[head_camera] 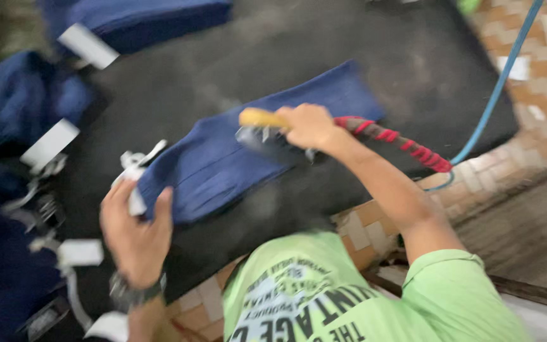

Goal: The person irons blue sweatpants on a black ironing table using a steam iron. They repeatedly fold, align, and press the garment, then stack the finished pieces with other similar items.

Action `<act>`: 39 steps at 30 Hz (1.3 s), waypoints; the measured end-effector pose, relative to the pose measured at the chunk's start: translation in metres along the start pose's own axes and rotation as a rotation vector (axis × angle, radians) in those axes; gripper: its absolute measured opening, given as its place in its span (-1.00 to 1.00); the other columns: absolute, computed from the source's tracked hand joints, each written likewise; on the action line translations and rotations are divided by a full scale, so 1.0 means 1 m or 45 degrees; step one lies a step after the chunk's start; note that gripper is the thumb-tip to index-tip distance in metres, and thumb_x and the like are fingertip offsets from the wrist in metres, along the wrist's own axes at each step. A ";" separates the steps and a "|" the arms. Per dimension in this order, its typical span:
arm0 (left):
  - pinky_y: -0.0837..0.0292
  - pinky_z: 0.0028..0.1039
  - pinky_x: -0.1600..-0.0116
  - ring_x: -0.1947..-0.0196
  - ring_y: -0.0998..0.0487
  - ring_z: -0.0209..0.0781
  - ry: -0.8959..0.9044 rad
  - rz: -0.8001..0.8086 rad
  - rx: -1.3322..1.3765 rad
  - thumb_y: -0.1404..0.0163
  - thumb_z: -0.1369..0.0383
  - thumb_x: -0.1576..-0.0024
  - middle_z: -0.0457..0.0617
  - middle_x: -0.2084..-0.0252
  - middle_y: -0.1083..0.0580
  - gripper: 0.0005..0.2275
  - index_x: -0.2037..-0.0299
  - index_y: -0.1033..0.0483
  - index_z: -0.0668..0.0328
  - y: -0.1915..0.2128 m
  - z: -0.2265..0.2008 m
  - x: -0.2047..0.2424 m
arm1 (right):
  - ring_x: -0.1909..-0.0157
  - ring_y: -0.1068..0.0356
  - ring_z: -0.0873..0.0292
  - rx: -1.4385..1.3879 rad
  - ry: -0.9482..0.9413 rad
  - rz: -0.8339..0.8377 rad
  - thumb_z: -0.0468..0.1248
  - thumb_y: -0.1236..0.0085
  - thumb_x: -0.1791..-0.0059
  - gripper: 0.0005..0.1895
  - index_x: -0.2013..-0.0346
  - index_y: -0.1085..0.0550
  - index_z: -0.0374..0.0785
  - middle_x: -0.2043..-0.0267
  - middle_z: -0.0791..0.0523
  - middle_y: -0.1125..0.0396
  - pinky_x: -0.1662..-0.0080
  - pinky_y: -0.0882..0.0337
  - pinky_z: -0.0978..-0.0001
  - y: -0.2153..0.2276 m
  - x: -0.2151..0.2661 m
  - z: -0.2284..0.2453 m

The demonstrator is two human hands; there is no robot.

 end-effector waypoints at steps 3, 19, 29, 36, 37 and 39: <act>-0.41 -0.17 -0.27 -0.12 -0.50 0.18 0.153 0.048 -0.074 -0.28 0.35 -0.16 0.23 -0.09 -0.48 -0.58 -0.16 -0.45 0.38 0.002 0.015 0.019 | 0.00 -0.47 -0.19 -0.003 -0.374 -0.157 -0.11 -0.07 0.04 -0.62 -0.07 -0.50 -0.05 0.07 -0.05 -0.48 0.00 -0.42 -0.11 0.033 -0.001 -0.125; -0.43 -0.09 -0.07 0.00 -0.57 0.16 -0.076 0.445 -0.073 -0.26 0.20 0.04 0.14 -0.02 -0.55 -0.58 0.06 -0.58 0.31 -0.120 -0.060 -0.023 | -0.48 -0.16 -0.23 0.354 -0.346 -1.144 0.06 -0.20 -0.10 -0.44 -0.21 -0.45 -0.29 -0.46 -0.12 -0.24 -0.39 -0.11 -0.18 0.004 0.069 -0.292; -0.47 -0.23 -0.12 -0.05 -0.58 0.10 0.058 0.759 0.490 -0.24 0.17 -0.08 0.17 -0.02 -0.56 -0.60 -0.01 -0.57 0.30 -0.168 -0.030 -0.022 | 0.21 -0.46 -0.18 -0.332 -0.488 -0.962 -0.14 -0.32 0.03 -0.62 0.08 -0.39 -0.27 0.26 -0.03 -0.42 0.14 -0.42 -0.05 -0.007 0.064 -0.168; -0.46 -0.31 -0.17 -0.08 -0.44 -0.20 0.509 0.762 1.458 -0.28 0.38 -0.09 0.15 -0.12 -0.49 -0.36 -0.34 -0.25 0.36 -0.230 -0.039 -0.062 | -0.04 -0.26 -0.07 0.009 0.891 -1.381 0.07 -0.38 0.06 -0.48 0.21 -0.25 -0.14 -0.01 -0.01 -0.33 -0.11 -0.22 -0.04 -0.052 0.100 0.051; -0.43 -0.32 -0.22 -0.13 -0.44 -0.19 0.401 0.658 1.358 -0.26 0.41 -0.11 0.13 -0.16 -0.47 -0.39 -0.34 -0.24 0.36 -0.219 -0.035 -0.064 | -0.15 -0.24 -0.09 -0.002 0.828 -1.439 0.05 -0.37 0.02 -0.45 0.09 -0.24 -0.18 -0.11 -0.05 -0.28 -0.19 -0.17 -0.04 -0.056 0.103 0.048; -0.37 -0.33 -0.33 -0.22 -0.44 -0.16 0.196 0.457 1.149 -0.21 0.47 -0.17 0.11 -0.23 -0.43 -0.44 -0.34 -0.23 0.37 -0.184 -0.014 -0.060 | -0.28 -0.22 -0.10 -0.035 0.572 -1.312 0.01 -0.37 0.04 -0.37 -0.09 -0.24 -0.23 -0.23 -0.07 -0.25 -0.28 -0.13 -0.05 -0.066 0.099 0.028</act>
Point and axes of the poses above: each hand's wrist, its own x-axis away from the middle knuckle, its own y-axis out of the back of the hand, z = x × y, the point moved 6 cm from there along -x, towards the middle knuckle
